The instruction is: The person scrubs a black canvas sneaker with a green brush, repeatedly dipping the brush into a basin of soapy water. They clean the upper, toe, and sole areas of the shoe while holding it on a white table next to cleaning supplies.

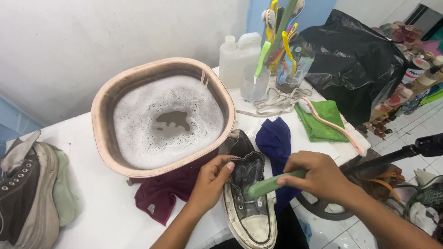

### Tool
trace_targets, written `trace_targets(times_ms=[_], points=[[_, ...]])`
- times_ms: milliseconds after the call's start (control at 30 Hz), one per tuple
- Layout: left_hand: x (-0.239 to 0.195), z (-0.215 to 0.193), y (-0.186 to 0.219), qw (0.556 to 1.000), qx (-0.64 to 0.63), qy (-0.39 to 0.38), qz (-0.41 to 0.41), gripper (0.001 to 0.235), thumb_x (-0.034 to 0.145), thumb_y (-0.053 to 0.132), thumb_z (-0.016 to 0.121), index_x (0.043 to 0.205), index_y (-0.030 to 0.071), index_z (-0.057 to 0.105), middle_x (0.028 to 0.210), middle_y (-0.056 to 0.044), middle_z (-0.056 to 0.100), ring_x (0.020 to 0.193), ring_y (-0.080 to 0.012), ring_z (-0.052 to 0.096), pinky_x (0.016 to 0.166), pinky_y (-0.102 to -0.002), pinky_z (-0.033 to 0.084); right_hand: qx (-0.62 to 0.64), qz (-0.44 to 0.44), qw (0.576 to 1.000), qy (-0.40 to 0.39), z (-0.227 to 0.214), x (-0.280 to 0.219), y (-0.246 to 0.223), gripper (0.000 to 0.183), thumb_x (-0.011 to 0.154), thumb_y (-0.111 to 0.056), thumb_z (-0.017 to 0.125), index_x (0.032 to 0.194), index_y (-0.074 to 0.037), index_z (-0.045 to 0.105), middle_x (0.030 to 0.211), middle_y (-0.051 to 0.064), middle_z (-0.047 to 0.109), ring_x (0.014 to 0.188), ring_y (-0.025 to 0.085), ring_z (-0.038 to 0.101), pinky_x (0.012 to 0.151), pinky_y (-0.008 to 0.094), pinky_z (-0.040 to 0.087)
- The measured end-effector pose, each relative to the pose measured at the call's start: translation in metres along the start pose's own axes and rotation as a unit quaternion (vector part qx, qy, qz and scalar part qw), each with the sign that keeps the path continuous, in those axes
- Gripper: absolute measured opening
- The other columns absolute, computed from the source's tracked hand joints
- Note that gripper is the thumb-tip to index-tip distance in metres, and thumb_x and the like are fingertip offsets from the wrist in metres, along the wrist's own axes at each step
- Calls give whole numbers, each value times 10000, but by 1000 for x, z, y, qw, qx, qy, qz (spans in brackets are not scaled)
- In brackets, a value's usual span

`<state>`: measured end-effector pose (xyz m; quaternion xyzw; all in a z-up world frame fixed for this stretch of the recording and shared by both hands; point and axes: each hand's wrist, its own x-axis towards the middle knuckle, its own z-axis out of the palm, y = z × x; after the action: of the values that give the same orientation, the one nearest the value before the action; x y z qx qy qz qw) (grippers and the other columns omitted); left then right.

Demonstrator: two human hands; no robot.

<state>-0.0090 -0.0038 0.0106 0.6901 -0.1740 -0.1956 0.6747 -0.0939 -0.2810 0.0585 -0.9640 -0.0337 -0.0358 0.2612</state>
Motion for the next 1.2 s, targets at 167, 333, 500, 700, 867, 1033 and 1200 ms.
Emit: trace_targets(times_ms=[167, 333, 500, 700, 867, 1033, 1200], points=[[-16, 9, 9, 894, 211, -12, 394, 214, 993, 116, 579, 1136, 31, 714, 894, -92, 718, 737, -203, 608, 649, -341, 504, 393, 163, 900, 96, 62, -47, 85, 321, 930, -354, 694, 763, -83, 655, 657, -5, 517, 587, 109, 423, 560, 278, 312], [-23, 23, 22, 737, 299, -99, 598, 145, 962, 58, 578, 1008, 23, 711, 987, -112, 765, 920, -315, 778, 802, -383, 654, 568, 278, 755, 173, 121, -92, 108, 380, 1041, -393, 597, 789, -116, 533, 707, 16, 466, 633, 134, 452, 641, 316, 393], [-25, 16, 21, 873, 364, 102, 309, 281, 986, 237, 544, 1133, 92, 733, 1035, -43, 798, 879, -189, 773, 781, -301, 576, 572, 195, 783, 144, 105, -99, 98, 403, 1056, -318, 569, 729, -88, 524, 622, -22, 320, 527, 98, 249, 475, 273, 213], [-16, 9, -4, 663, 681, 136, 281, 457, 761, 102, 650, 1217, 137, 669, 1183, -43, 647, 888, -264, 599, 651, -379, 529, 571, 194, 790, 114, 114, -97, 101, 400, 1021, -357, 600, 734, -84, 543, 629, -13, 336, 531, 108, 305, 494, 276, 264], [-9, -11, 5, 584, 758, 44, 287, 405, 806, 70, 594, 1195, 167, 651, 1246, -147, 608, 969, -313, 571, 721, -414, 484, 558, 205, 799, 93, 119, -104, 90, 396, 1011, -358, 617, 726, -88, 565, 644, -7, 392, 560, 117, 338, 535, 283, 286], [-5, -16, 42, 565, 724, -70, 391, 271, 842, 189, 681, 1096, 100, 646, 1299, -126, 602, 1160, -316, 557, 841, -398, 511, 573, 211, 785, 103, 127, -115, 88, 355, 1016, -297, 631, 734, -85, 586, 630, -9, 409, 548, 110, 335, 521, 276, 271], [-4, 1, 95, 645, 605, -136, 447, 165, 1042, 38, 445, 955, 25, 585, 1160, -132, 696, 1376, -418, 521, 1166, -527, 404, 600, 204, 771, 67, 135, -127, 79, 332, 1009, -314, 639, 781, -78, 598, 623, -21, 367, 531, 100, 313, 490, 269, 249]])
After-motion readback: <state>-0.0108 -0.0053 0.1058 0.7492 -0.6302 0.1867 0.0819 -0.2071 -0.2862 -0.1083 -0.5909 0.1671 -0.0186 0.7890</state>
